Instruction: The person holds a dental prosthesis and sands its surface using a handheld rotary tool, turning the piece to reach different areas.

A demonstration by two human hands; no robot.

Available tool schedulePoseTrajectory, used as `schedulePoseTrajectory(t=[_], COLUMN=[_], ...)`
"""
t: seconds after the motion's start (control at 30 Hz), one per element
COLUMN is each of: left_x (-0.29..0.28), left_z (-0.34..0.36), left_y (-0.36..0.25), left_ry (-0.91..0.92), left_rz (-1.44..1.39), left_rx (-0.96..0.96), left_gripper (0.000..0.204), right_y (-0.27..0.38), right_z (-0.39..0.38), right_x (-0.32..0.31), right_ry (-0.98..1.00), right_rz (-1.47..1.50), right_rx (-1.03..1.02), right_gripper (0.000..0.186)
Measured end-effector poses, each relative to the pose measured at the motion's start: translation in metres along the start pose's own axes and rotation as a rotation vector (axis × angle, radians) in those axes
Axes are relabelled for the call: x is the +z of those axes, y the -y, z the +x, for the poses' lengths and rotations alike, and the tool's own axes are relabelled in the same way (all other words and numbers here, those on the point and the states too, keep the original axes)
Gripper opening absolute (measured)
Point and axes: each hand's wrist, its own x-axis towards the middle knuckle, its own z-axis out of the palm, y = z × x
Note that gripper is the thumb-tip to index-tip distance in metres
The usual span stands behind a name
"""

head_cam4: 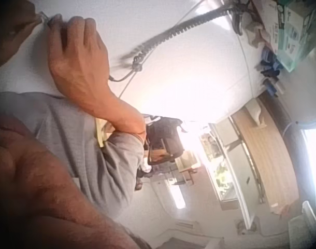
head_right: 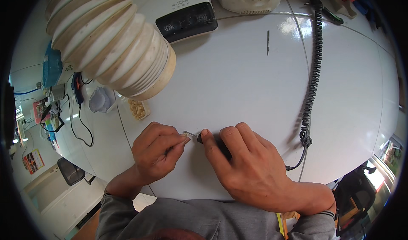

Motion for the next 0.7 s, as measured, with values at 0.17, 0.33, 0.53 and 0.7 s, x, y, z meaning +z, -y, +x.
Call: schedulePoseTrajectory(t=[0.17, 0.33, 0.53, 0.7], left_x=[-0.0006, 0.0002, 0.0009, 0.0007], left_z=[0.0013, 0.0, 0.002, 0.002], left_y=[-0.0011, -0.0006, -0.0007, -0.0004], left_ry=[0.003, 0.0, -0.012, -0.01], left_rz=[0.0, 0.002, 0.009, 0.011], left_rx=[-0.003, -0.008, 0.006, 0.01], left_gripper=[0.033, 0.033, 0.026, 0.026], right_y=[-0.0004, -0.0007, -0.0002, -0.0004], right_z=[-0.0003, 0.0004, 0.0004, 0.0], right_x=[0.0005, 0.0016, 0.0, 0.0005], right_ry=[-0.01, -0.018, -0.001, -0.002], right_rz=[0.0, -0.002, 0.0, -0.002], right_rx=[-0.003, -0.007, 0.001, 0.001], right_gripper=[0.049, 0.049, 0.05, 0.051])
